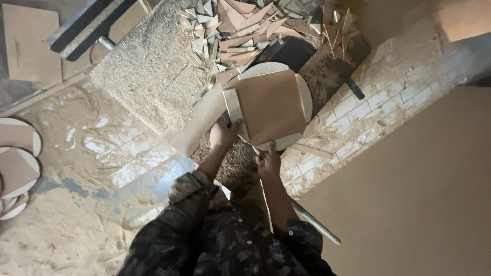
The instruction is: The person fits a square wooden panel into a curved wooden frame on a sawdust-covered workbench, pressing the panel edges to seat it and rotating the assembly to work around its sides. Cut wood scraps and other shaped wood pieces lie nearby on the bench.
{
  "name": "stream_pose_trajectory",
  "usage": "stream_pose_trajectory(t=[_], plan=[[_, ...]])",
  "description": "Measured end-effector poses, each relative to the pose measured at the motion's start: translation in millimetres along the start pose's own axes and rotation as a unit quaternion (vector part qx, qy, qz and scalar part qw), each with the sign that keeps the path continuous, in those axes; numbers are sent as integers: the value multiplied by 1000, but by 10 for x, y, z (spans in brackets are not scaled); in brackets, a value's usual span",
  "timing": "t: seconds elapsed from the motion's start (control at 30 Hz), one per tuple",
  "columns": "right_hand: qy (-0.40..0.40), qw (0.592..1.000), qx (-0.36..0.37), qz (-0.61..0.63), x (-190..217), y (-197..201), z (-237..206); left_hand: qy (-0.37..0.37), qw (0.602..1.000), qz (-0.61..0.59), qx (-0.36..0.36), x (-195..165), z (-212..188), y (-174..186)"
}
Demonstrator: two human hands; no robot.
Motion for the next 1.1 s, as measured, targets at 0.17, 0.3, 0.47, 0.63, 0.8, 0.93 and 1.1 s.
stream_pose_trajectory(t=[0.17,0.3,0.47,0.63,0.8,0.93,1.1], plan=[[29,999,-27,-20,78,97,-22,-41,999,-7,-8,-17,-165,-59],[45,995,-40,-74,183,79,-162,-40,999,-17,-16,-5,-243,-72],[24,995,-76,-57,243,104,-270,-22,999,-36,10,64,-356,-145],[0,991,-115,-65,171,186,-171,-31,999,-28,-12,1,-290,-95],[14,997,-64,-46,138,97,-68,-39,999,-23,-16,-81,-181,-4],[8,999,-47,-13,56,19,-33,-42,998,-34,21,-86,-110,-25],[12,999,-32,39,-35,-165,-65,-62,998,0,-31,-144,2,75]])
Point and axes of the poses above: each hand's wrist, its own z-axis towards the middle knuckle, its own y-axis out of the back of the hand, x = y × z, the point moved 10 cm from there along z, towards the middle knuckle, and after that the axes turned 6 degrees about z, right-handed, at the moved point
